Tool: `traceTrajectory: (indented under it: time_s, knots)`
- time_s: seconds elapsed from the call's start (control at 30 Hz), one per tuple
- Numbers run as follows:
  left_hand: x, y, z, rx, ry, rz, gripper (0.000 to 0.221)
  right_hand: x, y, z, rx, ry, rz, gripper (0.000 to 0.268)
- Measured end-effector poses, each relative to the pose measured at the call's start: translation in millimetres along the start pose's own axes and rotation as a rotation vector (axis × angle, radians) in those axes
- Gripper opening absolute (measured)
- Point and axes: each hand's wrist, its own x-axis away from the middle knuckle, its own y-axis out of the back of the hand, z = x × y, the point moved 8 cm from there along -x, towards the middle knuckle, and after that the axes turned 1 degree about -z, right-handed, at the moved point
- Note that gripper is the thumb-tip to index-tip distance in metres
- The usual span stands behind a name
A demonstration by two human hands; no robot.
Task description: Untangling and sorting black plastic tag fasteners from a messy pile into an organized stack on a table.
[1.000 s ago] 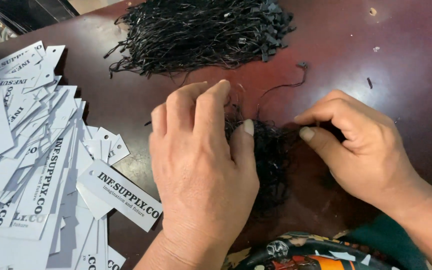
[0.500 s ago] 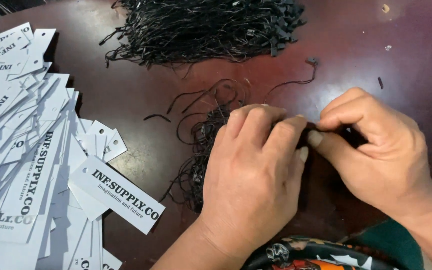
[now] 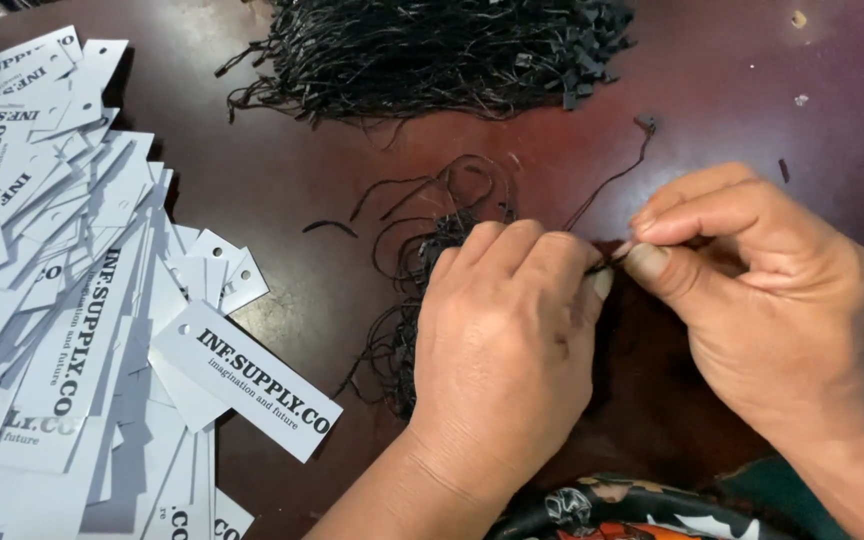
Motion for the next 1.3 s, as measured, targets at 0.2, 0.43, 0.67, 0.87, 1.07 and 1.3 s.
traceTrajectory:
  time_s: [0.2,0.43,0.67,0.87,1.07,1.3]
  knots:
    - [-1,5,5,0.108,0.061,-0.024,0.006,5,8,-21,0.032,-0.160,-0.055,0.011]
    - [-3,6,22,0.159,0.255,-0.051,0.006,4,3,-27,0.014,-0.251,-0.025,0.009]
    - [-6,12,43,0.367,0.578,-0.081,0.022,2,5,-35,-0.292,-0.323,-0.056,0.014]
    - [-7,22,38,0.362,0.578,-0.171,0.026,-13,8,-21,-0.181,-0.398,-0.066,0.010]
    - [-25,32,-28,0.055,-0.022,-0.053,0.050,-25,13,18,0.278,-0.265,0.015,0.012]
    - [-25,9,0,0.118,0.273,0.198,0.012,-25,17,32,0.009,0.014,0.001,0.009]
